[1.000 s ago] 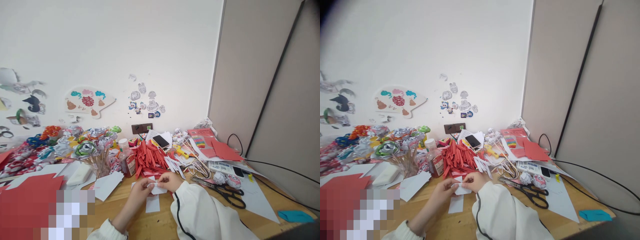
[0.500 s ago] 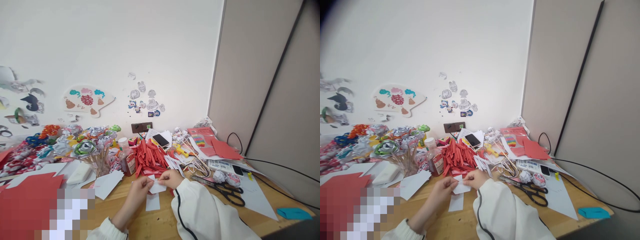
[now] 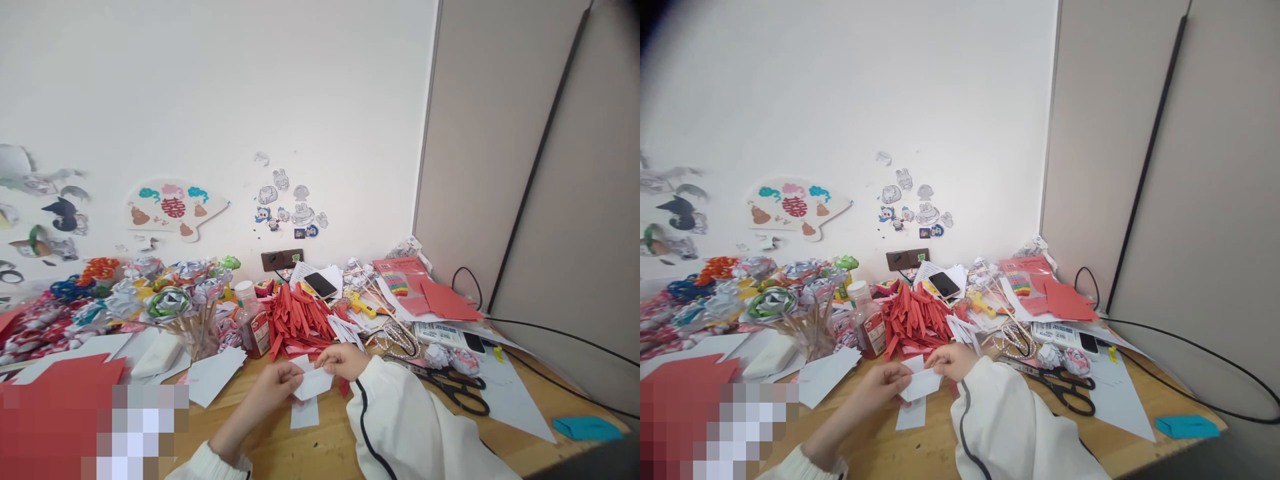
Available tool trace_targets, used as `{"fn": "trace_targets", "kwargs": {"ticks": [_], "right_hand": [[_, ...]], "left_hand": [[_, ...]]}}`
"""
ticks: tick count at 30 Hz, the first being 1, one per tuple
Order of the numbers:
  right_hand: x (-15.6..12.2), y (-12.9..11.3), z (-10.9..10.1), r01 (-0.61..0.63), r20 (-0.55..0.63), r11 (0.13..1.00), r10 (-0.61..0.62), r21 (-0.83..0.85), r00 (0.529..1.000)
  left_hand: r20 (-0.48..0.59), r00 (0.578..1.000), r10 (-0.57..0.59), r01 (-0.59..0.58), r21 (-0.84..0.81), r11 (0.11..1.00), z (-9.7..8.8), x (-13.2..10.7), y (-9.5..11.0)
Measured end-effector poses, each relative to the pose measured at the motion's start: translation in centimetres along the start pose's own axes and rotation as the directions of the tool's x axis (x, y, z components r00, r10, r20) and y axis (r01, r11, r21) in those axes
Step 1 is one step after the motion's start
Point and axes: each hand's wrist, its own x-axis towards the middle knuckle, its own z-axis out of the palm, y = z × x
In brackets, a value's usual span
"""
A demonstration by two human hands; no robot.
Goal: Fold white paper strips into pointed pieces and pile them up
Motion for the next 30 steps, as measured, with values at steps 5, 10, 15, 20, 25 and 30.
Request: {"fn": "trace_targets", "kwargs": {"ticks": [5,10,15,20,25,30], "right_hand": [[-0.2,-0.6,-0.1,0.051,-0.026,0.993,-0.049,0.111,0.998],[0.1,-0.5,-0.1,-0.038,-0.056,0.898,0.07,0.438,0.996],[0.9,0.5,1.0,-0.052,-0.155,0.87,0.146,0.491,0.977],[0.5,-0.2,1.6,0.02,-0.148,0.985,0.005,0.173,0.989],[0.2,-1.3,2.1,0.101,-0.143,0.995,-0.096,0.027,0.985],[0.3,-0.1,1.8,-0.019,-0.139,0.982,0.046,0.189,0.989]], "left_hand": [[-0.002,1.0,0.008,-0.007,0.105,0.994,-0.3,0.1,-0.5],[-0.183,0.983,-0.024,0.021,-0.018,1.0,-0.7,0.9,-1.1],[-0.091,0.995,-0.03,0.021,-0.098,0.995,0.4,1.0,-1.7],[-0.008,1.0,0.008,-0.008,-0.069,0.998,1.5,0.8,-1.8],[-0.037,0.999,-0.008,0.003,-0.129,0.992,1.6,1.1,-2.1],[-0.209,0.977,-0.052,-0.019,-0.321,0.947,1.0,1.2,-1.6]]}}
